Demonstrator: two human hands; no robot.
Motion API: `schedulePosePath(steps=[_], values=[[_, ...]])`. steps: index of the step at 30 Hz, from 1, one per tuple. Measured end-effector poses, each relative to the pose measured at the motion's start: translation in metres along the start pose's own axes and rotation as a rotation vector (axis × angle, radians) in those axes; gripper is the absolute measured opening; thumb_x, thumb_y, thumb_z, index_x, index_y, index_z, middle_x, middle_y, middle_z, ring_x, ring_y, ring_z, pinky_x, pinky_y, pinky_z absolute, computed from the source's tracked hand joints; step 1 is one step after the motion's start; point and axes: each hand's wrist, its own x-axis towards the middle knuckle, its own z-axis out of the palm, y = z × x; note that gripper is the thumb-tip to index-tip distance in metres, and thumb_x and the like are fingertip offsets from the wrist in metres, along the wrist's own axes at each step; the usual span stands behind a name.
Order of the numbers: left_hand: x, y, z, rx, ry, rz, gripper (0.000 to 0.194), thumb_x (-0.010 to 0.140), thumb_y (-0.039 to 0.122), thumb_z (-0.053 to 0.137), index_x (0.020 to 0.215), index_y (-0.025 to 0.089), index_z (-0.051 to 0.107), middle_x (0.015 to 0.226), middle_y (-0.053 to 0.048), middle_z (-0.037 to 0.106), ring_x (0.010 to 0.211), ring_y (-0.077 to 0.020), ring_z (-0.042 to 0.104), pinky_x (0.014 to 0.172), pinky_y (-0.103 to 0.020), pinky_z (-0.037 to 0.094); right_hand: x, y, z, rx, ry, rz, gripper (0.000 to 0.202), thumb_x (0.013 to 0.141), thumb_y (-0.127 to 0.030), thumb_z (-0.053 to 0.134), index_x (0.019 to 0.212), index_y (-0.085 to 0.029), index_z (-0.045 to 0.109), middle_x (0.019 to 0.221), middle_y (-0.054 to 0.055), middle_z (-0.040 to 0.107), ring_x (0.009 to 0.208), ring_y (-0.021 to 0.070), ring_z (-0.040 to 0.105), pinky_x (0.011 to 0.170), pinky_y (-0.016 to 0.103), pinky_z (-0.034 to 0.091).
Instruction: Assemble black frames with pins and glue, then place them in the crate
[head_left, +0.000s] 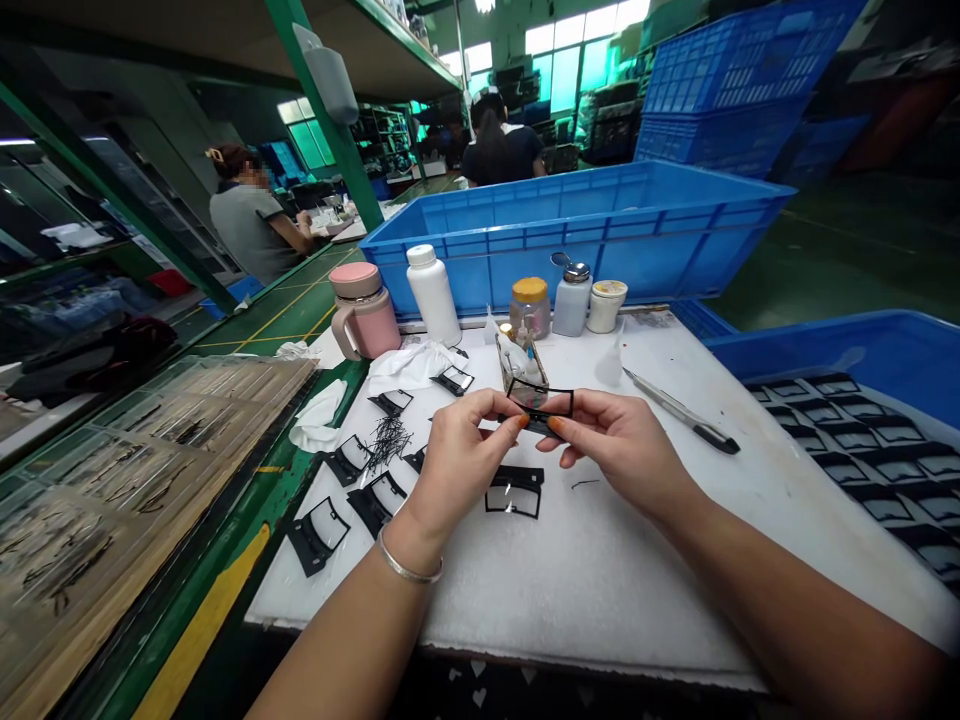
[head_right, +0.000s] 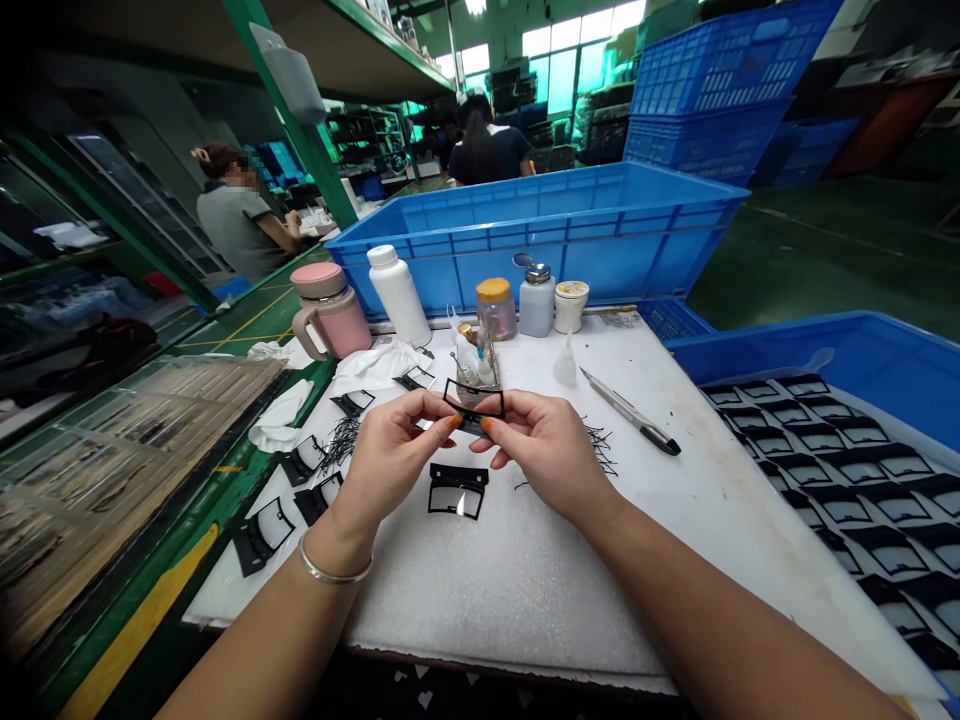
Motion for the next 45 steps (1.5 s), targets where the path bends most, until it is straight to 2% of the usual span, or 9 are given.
schedulePosePath(steps=[12,20,25,33,41,45], values=[[0.000,0.004,0.001,-0.004,0.020,0.007,0.010,0.087,0.026,0.061,0.085,0.017,0.066,0.086,-0.002,0.066,0.075,-0.0143,0.062,0.065,-0.025,0.054,-0.001,-0.001,0.000,-0.002,-0.013,-0.028,0.018,0.082,-0.027,0.068,0.096,-0.016,0.069,0.086,0.005,0.072,0.070,0.0164,0.072,0.050,0.019,0.055],[-0.001,0.005,0.004,0.016,0.050,0.044,0.009,0.086,0.026,0.061,0.084,0.017,0.065,0.086,-0.002,0.066,0.077,-0.0147,0.063,0.065,-0.024,0.055,-0.001,-0.001,0.001,-0.013,0.007,-0.046,0.019,0.082,-0.028,0.068,0.095,-0.015,0.068,0.092,0.007,0.072,0.071,0.0175,0.072,0.049,0.021,0.055],[-0.002,0.007,0.006,0.041,0.045,0.067,0.010,0.087,0.026,0.061,0.084,0.017,0.065,0.087,-0.003,0.066,0.078,-0.0148,0.063,0.065,-0.023,0.053,-0.002,-0.002,0.003,-0.013,0.005,-0.031,0.023,0.080,-0.030,0.070,0.097,-0.013,0.067,0.081,0.006,0.072,0.067,0.0170,0.071,0.050,0.022,0.056],[-0.003,0.007,0.010,0.061,0.047,0.102,0.009,0.087,0.025,0.060,0.085,0.017,0.065,0.089,-0.004,0.066,0.078,-0.0151,0.062,0.064,-0.023,0.053,-0.002,0.000,0.007,-0.004,0.060,-0.039,0.024,0.077,-0.031,0.073,0.092,-0.013,0.068,0.076,0.006,0.072,0.062,0.0169,0.070,0.049,0.024,0.056],[-0.004,0.006,0.011,-0.029,0.061,0.079,0.007,0.087,0.023,0.061,0.086,0.017,0.062,0.089,-0.004,0.065,0.078,-0.0141,0.063,0.069,-0.024,0.055,-0.004,-0.002,0.009,-0.005,0.068,-0.068,0.017,0.078,-0.028,0.072,0.083,-0.013,0.066,0.067,0.003,0.069,0.057,0.0137,0.067,0.050,0.022,0.054],[-0.001,0.006,0.009,-0.242,0.041,0.015,0.011,0.085,0.025,0.064,0.087,0.015,0.058,0.087,-0.004,0.063,0.073,-0.0134,0.062,0.065,-0.025,0.056,-0.004,-0.005,0.009,-0.003,0.090,-0.061,0.019,0.077,-0.029,0.073,0.082,-0.013,0.066,0.063,0.002,0.068,0.053,0.0131,0.065,0.049,0.022,0.054]])
